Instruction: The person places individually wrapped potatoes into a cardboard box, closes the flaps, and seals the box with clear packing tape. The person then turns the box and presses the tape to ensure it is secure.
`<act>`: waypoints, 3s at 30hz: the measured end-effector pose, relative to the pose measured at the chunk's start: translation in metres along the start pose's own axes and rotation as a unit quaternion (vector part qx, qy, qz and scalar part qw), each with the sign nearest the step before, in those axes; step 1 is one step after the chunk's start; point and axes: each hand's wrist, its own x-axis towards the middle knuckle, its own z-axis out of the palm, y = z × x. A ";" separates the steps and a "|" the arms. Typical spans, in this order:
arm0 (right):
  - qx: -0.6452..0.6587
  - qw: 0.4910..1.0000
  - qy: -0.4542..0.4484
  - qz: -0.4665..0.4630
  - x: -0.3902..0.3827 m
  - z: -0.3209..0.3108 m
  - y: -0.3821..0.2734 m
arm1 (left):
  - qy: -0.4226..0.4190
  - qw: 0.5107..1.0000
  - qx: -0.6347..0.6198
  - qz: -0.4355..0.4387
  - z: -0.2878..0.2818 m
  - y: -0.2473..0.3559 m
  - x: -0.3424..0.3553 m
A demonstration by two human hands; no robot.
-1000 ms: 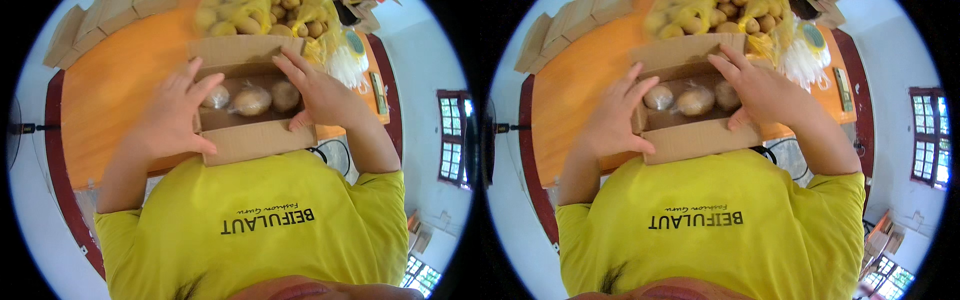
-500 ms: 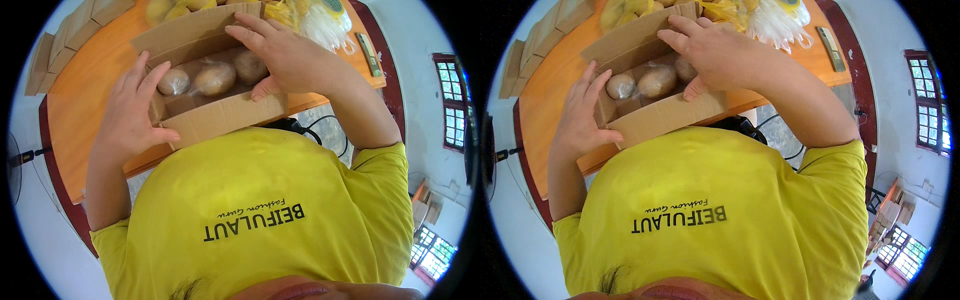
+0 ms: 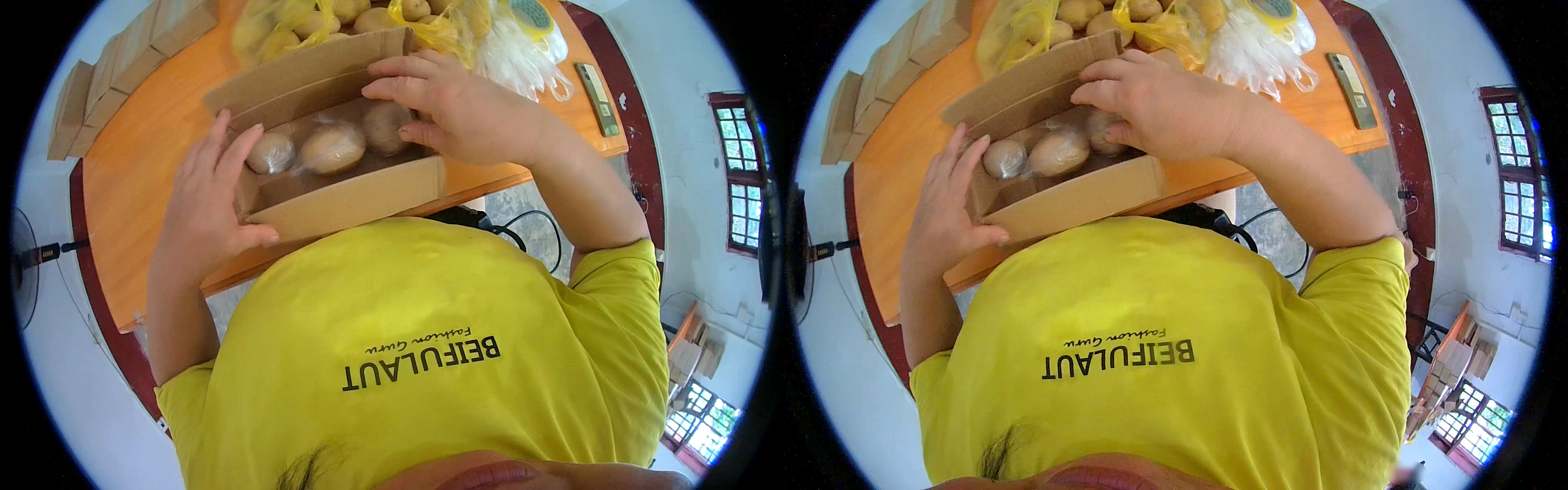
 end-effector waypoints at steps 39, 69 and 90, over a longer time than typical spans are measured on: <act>0.235 0.782 -0.349 0.460 -0.118 0.080 -0.020 | -0.129 0.839 -0.387 0.360 0.014 0.062 -0.026; -0.108 0.964 -0.238 -0.044 -0.154 0.048 -0.016 | -0.286 0.943 -0.099 0.136 0.131 0.193 0.060; -0.107 0.964 -0.242 -0.022 -0.162 0.031 -0.030 | -0.248 0.939 -0.038 0.234 0.142 0.189 0.067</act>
